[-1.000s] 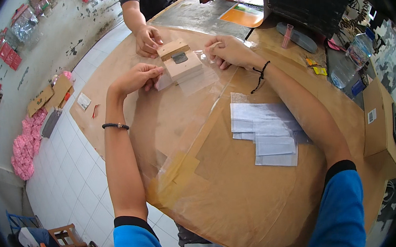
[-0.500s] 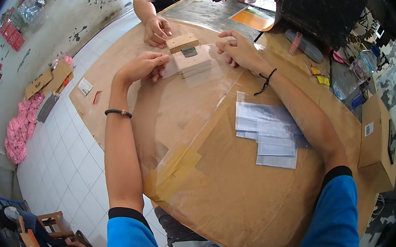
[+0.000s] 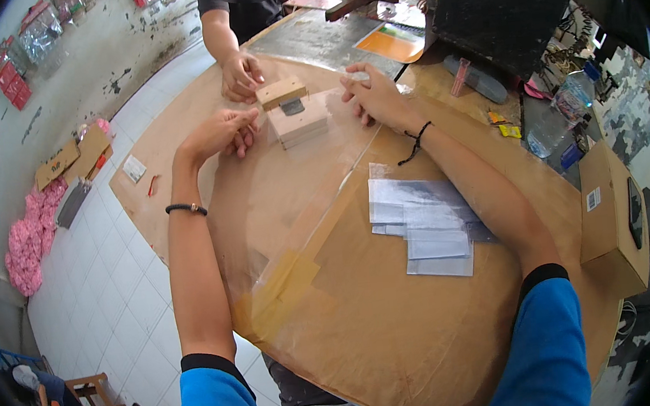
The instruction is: The person sorts through a stack of clear plastic bags, picking them up one by one and arranging them into a pile on a table.
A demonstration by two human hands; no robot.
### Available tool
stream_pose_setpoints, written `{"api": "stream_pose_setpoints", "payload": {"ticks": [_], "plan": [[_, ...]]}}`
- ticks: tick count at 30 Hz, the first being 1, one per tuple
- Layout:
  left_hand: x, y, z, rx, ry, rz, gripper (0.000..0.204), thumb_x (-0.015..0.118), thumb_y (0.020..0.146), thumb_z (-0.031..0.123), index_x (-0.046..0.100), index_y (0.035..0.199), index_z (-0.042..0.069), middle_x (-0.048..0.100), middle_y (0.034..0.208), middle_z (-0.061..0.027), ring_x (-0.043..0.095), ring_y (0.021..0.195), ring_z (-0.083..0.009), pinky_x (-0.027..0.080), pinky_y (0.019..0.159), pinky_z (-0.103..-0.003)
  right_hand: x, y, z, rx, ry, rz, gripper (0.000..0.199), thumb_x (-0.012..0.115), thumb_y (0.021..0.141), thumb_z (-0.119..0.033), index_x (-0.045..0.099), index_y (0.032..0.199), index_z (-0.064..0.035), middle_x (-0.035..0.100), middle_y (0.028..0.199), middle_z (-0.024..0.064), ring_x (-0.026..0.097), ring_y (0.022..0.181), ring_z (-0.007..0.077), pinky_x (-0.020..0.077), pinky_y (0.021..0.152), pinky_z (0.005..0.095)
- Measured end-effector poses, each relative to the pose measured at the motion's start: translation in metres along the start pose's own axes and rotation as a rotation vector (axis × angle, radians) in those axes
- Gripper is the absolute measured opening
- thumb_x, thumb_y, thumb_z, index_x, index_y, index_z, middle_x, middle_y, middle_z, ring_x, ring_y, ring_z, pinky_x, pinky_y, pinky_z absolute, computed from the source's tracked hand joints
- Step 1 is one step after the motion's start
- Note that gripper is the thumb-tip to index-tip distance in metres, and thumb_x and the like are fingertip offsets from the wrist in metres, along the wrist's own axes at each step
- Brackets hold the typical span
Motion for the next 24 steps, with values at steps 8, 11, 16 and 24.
{"api": "stream_pose_setpoints", "payload": {"ticks": [8, 11, 16, 24], "plan": [[-0.002, 0.011, -0.015, 0.007, -0.046, 0.045, 0.038, 0.052, 0.108, 0.041, 0.064, 0.098, 0.006, 0.064, 0.073, -0.002, 0.062, 0.053, -0.0112, 0.048, 0.05, -0.026, -0.011, 0.004, -0.016, -0.151, 0.204, 0.177, 0.046, 0.057, 0.105, -0.038, 0.049, 0.135, -0.004, 0.066, 0.092, 0.0079, 0.06, 0.06, 0.0126, 0.0526, 0.044, 0.0292], [-0.012, 0.01, -0.005, 0.074, -0.011, 0.124, 0.035, 0.053, 0.107, 0.039, 0.064, 0.1, 0.006, 0.064, 0.072, -0.0013, 0.061, 0.052, -0.0112, 0.049, 0.049, -0.027, -0.058, -0.013, -0.078, -0.391, 0.319, 0.274, 0.039, 0.051, 0.107, -0.036, 0.057, 0.127, -0.0025, 0.064, 0.092, 0.0068, 0.059, 0.064, 0.0103, 0.0511, 0.049, 0.0253], [-0.028, 0.004, -0.009, 0.484, 0.479, 0.67, 0.029, 0.062, 0.103, 0.033, 0.065, 0.1, 0.004, 0.064, 0.071, -0.0124, 0.067, 0.06, -0.0229, 0.049, 0.054, -0.039, -0.078, -0.1, -0.09, -0.493, -0.135, 0.145, 0.041, 0.052, 0.106, -0.037, 0.061, 0.125, -0.002, 0.068, 0.103, 0.0107, 0.065, 0.084, 0.0186, 0.0538, 0.076, 0.033], [0.113, -0.053, 0.127, 0.879, 0.417, 0.011, 0.074, 0.088, 0.076, 0.043, 0.062, 0.135, 0.007, 0.062, 0.132, -0.0157, 0.059, 0.119, -0.0286, 0.047, 0.101, -0.04, -0.124, -0.259, -0.004, -0.319, -0.655, -0.104, 0.082, 0.065, 0.093, -0.06, 0.045, 0.149, -0.0031, 0.048, 0.148, 0.0219, 0.042, 0.14, 0.0393, 0.0298, 0.118, 0.0503]]}}
Point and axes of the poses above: each hand's wrist, its own y-axis towards the middle knuckle, its own x-axis out of the palm, z = x × y, the point moved 3 cm from there along y, towards the middle knuckle
